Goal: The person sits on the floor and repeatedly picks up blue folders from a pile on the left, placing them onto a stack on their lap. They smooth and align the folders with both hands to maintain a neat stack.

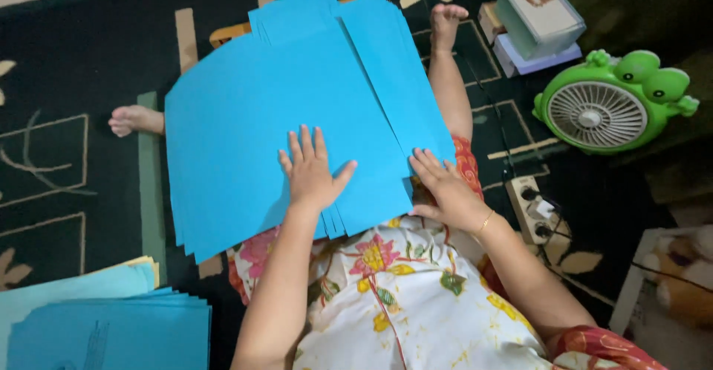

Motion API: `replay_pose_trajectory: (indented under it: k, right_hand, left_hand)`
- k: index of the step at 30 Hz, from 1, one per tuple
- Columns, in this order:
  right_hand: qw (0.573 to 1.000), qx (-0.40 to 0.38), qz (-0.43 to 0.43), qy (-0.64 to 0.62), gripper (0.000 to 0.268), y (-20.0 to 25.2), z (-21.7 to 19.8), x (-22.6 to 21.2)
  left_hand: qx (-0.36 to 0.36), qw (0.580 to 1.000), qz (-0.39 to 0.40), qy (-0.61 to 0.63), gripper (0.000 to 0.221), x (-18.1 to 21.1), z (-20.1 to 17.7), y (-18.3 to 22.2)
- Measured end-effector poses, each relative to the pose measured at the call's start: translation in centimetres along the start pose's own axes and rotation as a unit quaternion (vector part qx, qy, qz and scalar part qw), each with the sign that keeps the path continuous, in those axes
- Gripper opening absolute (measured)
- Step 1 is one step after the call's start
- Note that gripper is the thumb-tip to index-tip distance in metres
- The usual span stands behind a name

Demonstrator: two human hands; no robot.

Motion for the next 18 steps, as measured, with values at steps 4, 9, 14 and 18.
replay_pose_trajectory:
  k: [4,9,14,18]
  right_hand:
    - [1.0,0.002,0.007,-0.015,0.114,0.4,-1.6,-1.0]
    - [0.996,0.054,0.052,-0.051,0.073,-1.9,-3.3,-2.9]
    - [0.989,0.101,0.102,0.019,0.075,-8.1,-1.0,-4.5]
    - [0.982,0.096,0.128,0.098,0.074,-10.2,-1.0,-8.3]
  left_hand:
    - [-0.002,1.0,0.004,0.02,0.101,-0.2,-0.3,0.1]
    - [0.004,0.997,0.011,-0.078,0.065,-4.0,0.9,-1.2]
    - [0.097,0.992,0.063,-0.043,0.045,-6.4,1.0,-0.5]
    - [0.15,0.983,0.099,-0.046,0.041,-6.8,1.6,-0.5]
Point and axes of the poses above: each hand's wrist, its own y-axis away from the middle knuckle, its own z-axis out of the palm, x = y × z, the point moved 2 cm from there along -y, towards the middle knuckle, and after that the axes turned 14 degrees about z, right-handed, at the moved point
